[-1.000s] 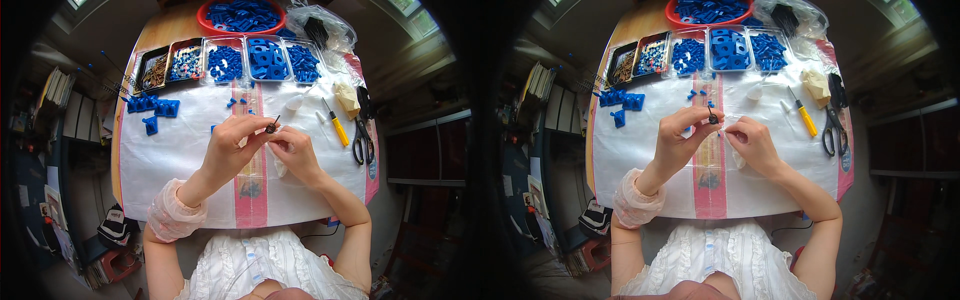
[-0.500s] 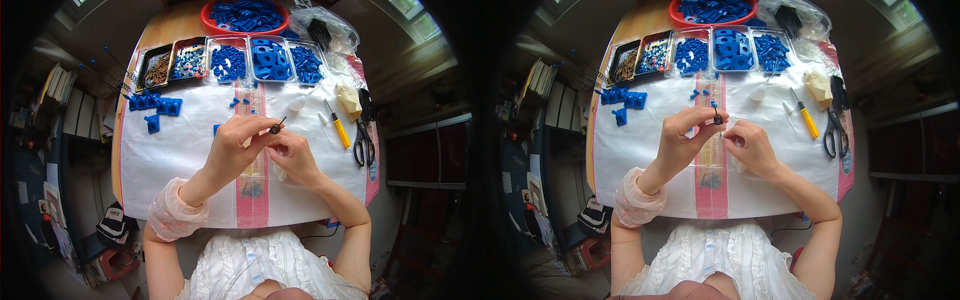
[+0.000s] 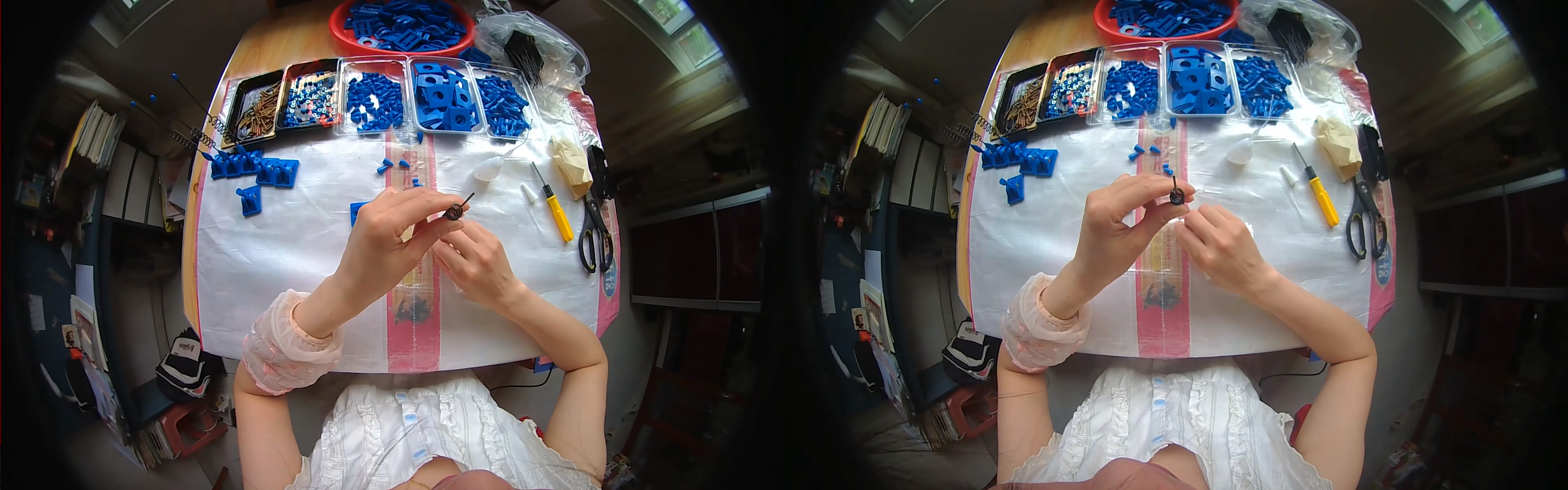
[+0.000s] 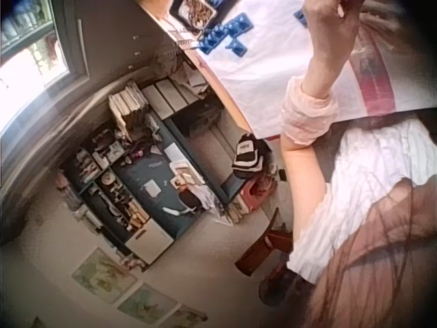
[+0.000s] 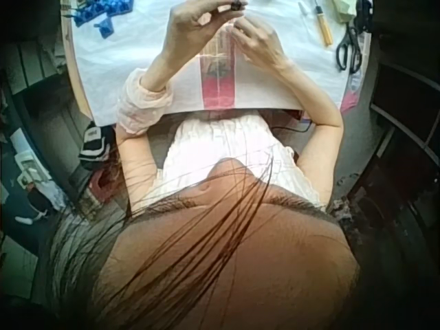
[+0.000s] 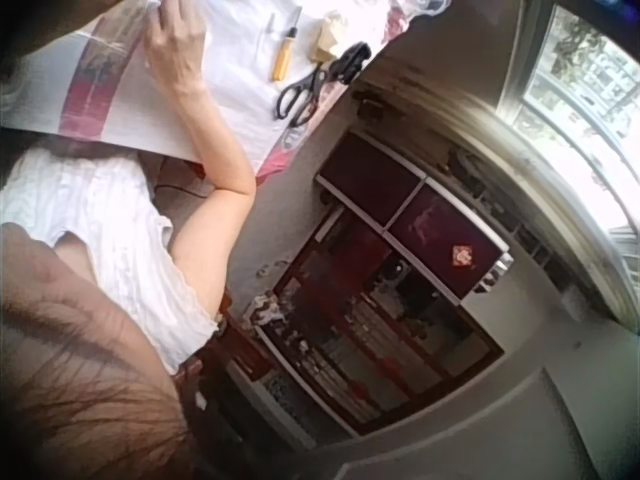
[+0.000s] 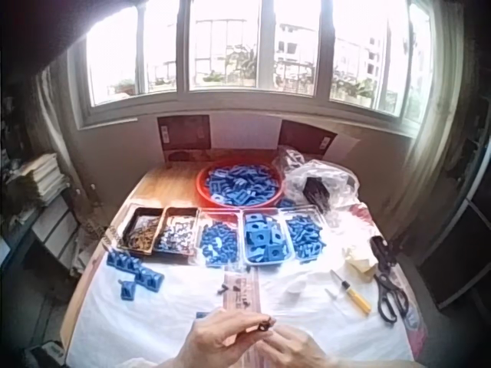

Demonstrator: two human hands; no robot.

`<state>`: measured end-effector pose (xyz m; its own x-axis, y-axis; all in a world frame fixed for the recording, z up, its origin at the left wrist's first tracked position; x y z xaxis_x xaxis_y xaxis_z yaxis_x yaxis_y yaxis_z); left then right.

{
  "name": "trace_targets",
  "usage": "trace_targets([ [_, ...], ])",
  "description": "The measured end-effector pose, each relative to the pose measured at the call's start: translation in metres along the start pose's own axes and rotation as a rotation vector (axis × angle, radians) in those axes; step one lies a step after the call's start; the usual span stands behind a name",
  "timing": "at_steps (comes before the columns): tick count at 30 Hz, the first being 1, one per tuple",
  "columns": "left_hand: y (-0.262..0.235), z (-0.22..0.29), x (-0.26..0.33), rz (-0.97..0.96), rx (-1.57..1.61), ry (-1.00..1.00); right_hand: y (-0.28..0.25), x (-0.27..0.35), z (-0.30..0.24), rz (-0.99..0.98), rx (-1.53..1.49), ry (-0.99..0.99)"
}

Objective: Manually assembling blue plastic components by inserting small metal rods or fasteners using an assembly tool.

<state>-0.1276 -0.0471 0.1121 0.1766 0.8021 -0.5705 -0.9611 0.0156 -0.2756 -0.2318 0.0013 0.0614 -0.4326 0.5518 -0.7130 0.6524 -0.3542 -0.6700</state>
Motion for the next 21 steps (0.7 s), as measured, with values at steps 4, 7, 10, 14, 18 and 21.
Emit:
trace_targets([
  [4, 0.000, -0.001, 0.001, 0.001, -0.001, 0.000, 0.001, 0.000, 0.001, -0.008, 0.015, 0.025],
  [7, 0.000, -0.001, 0.001, 0.004, 0.001, -0.005, 0.003, 0.001, 0.004, -0.017, 0.002, 0.038],
  [10, 0.000, -0.001, 0.001, -0.007, 0.001, -0.008, -0.001, 0.001, 0.008, -0.030, 0.022, 0.074],
  [14, 0.000, 0.000, 0.001, 0.005, 0.025, -0.008, -0.006, 0.001, 0.021, 0.001, 0.005, 0.185],
  [18, 0.000, -0.001, 0.000, -0.003, 0.018, -0.010, -0.002, 0.008, 0.051, 0.010, -0.264, 0.580],
  [21, 0.000, 0.001, 0.000, 0.004, 0.022, -0.006, 0.008, 0.011, 0.057, -0.030, -0.381, 0.716],
])
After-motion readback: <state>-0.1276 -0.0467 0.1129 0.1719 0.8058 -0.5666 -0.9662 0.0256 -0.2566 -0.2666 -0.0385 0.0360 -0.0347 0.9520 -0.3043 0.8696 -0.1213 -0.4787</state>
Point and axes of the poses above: each hand's wrist, its own x-axis away from the middle knuckle, its own y-axis out of the palm, z = x × y, the point moved 9 cm from there along -x, towards the middle knuckle, and after that the axes turned 12 degrees about z, right-handed, at the moved point
